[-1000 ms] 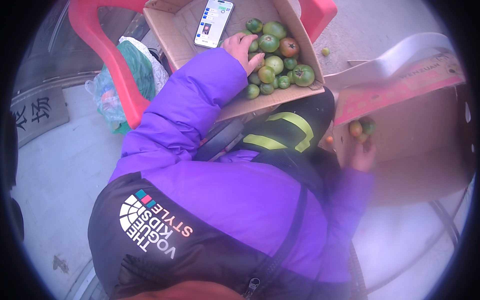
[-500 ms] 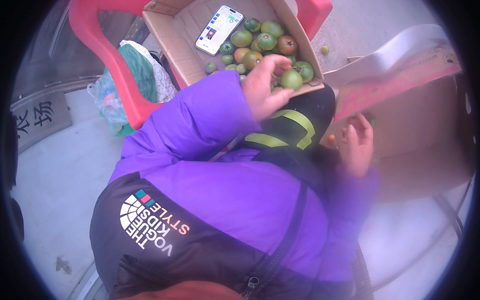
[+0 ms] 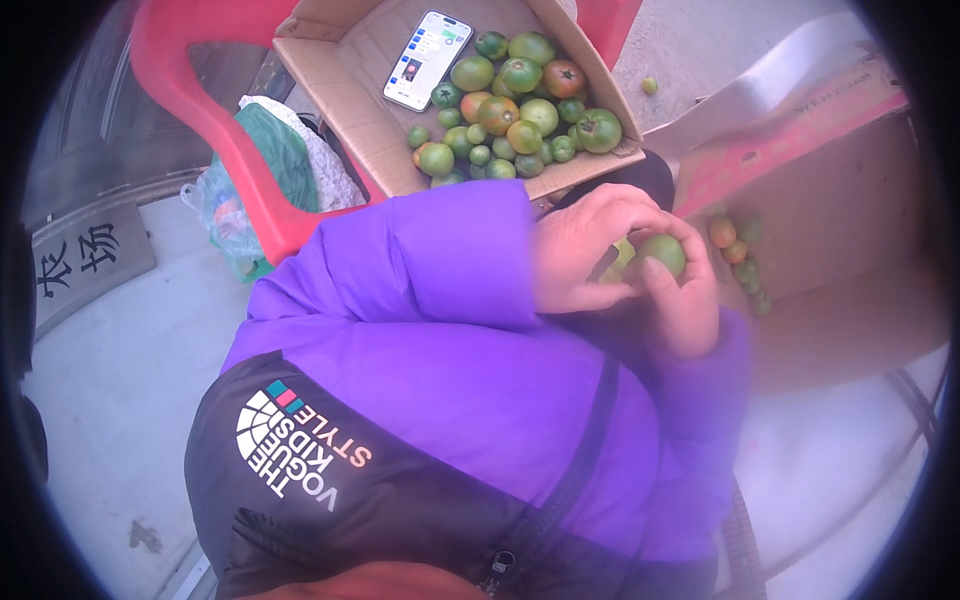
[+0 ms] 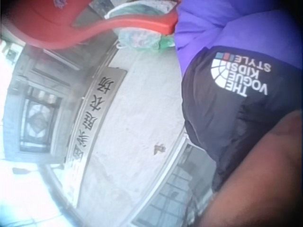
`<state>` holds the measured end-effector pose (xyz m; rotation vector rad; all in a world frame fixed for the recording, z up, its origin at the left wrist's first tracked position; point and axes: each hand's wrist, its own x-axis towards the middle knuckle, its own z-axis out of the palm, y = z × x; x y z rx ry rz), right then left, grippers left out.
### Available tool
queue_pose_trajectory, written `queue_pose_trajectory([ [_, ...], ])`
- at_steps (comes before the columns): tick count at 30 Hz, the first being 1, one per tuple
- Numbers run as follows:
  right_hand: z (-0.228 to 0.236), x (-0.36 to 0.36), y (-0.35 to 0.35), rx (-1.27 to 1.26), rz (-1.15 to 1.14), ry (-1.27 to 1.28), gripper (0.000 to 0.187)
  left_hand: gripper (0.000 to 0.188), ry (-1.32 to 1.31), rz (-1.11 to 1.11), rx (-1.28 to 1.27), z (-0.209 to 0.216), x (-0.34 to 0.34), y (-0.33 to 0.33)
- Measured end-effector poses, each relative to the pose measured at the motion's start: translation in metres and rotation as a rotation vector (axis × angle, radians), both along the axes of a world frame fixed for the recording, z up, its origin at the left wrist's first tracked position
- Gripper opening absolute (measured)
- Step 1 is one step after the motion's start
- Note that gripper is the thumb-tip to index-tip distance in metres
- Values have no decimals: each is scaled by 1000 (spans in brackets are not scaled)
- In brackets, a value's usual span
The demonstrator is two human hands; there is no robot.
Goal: The person sits with two cardboard boxes on their lap and transfers green tomatoes from one box to the other by hand. They occasionally pause to handle a smartphone placed on the chair beside them.
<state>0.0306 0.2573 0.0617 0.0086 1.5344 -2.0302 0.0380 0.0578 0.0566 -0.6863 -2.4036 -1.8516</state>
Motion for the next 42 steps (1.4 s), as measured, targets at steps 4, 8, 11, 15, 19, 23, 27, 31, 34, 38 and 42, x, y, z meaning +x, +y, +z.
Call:
queue_pose_trajectory([
  [4, -4, 0, 42, 235, -278, 95, 48, 45, -32, 110, -133, -26, -18, -38],
  [8, -53, -8, 85, 938, -360, 425, 51, 43, 6, 474, -551, -57, -27, -76],
  [11, -82, -9, 110, 1161, -381, 573, 50, 45, -21, 550, -732, -75, -29, -91],
  [15, -83, -9, 122, 1095, -400, 449, 48, 49, -62, 555, -829, -85, -30, -92],
  [19, -68, -9, 113, 1003, -430, 414, 43, 50, -66, 573, -844, -87, -32, -91],
  [23, -63, -9, 105, 1000, -433, 374, 43, 48, -43, 576, -790, -89, -31, -93],
  [27, -64, -9, 107, 976, -431, 353, 44, 35, -54, 586, -775, -89, -44, -116],
  [31, -65, -9, 107, 934, -458, 330, 44, 27, 19, 592, -1170, -79, -73, -175],
  [34, -66, -8, 107, 911, -473, 346, 44, 29, -76, 405, -1486, -77, -93, -201],
  [38, -68, -8, 108, 942, -463, 351, 45, 27, -21, 322, -1555, -86, -105, -215],
  [42, -70, -9, 110, 943, -446, 332, 46, 23, 90, 352, -1560, -105, -107, -222],
])
